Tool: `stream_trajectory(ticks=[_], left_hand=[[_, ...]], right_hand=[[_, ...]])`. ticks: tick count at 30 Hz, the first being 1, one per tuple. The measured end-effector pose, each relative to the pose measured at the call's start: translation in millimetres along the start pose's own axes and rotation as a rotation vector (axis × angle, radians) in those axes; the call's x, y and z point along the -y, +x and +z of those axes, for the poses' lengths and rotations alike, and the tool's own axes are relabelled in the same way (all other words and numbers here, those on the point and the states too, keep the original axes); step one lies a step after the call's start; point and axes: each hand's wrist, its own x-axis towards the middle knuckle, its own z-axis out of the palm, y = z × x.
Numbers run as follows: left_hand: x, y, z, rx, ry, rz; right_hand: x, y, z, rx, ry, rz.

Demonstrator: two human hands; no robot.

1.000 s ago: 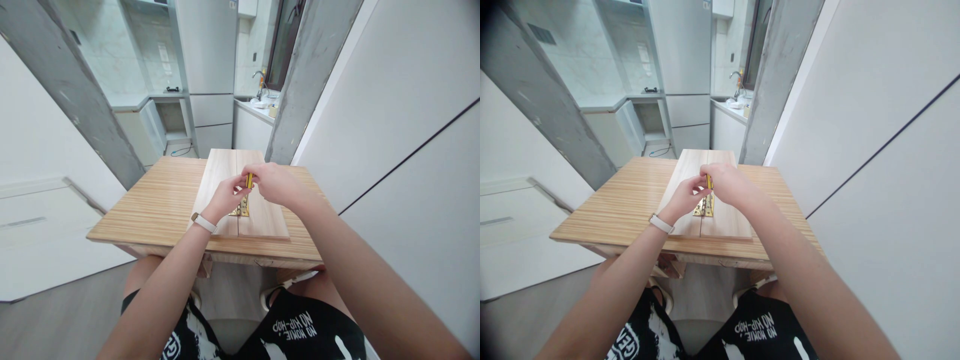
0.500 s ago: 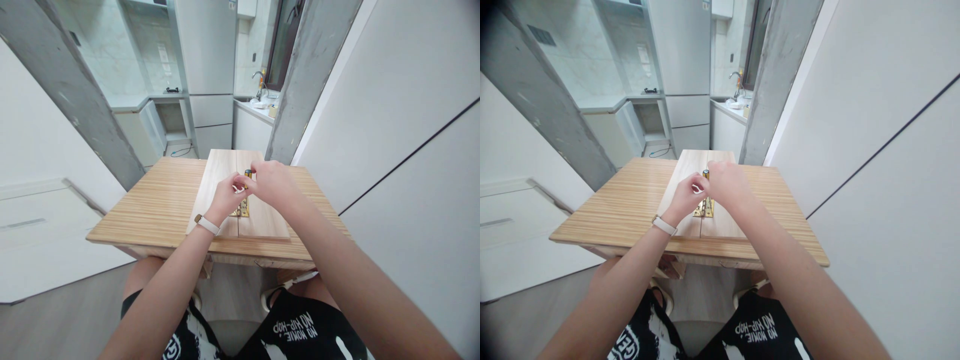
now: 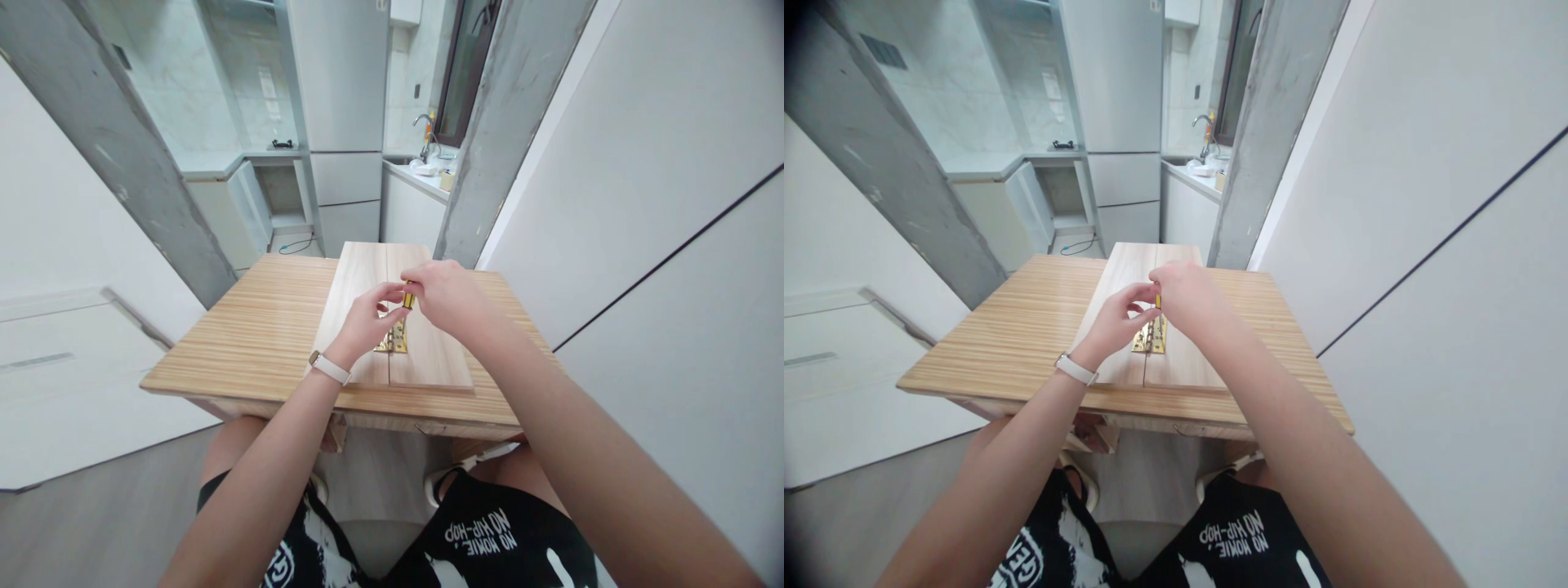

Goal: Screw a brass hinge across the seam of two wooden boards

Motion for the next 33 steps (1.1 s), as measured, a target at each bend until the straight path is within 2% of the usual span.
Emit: stream_trajectory(ticks=[6, 9, 15, 21, 26, 30, 33], left_hand=[[5, 5, 0.0, 0.099, -0.072, 0.021], [5, 5, 1.9, 0.109, -0.071, 0.019], [0, 3, 2.0, 0.052, 0.06, -0.005], [-7, 2, 1.9, -0.015, 0.127, 0.008], [-10, 4, 6.6, -0.082, 0.145, -0.009], [-11, 4, 10.8, -0.121, 0.165, -0.008], [-10, 3, 9.2, -0.092, 0.176, -0.012]], right_hand=[[-2, -1, -3, 0.019, 0.041, 0.004], [-2, -3, -4, 0.036, 0.075, 0.0], [-3, -6, 1, 0.042, 0.154, -0.007], [6, -7, -3, -0.088, 0.042, 0.077], [15, -5, -4, -0.058, -0.09, 0.16], [14, -3, 2, -0.059, -0.099, 0.128], [11, 0, 3, -0.013, -0.064, 0.092]])
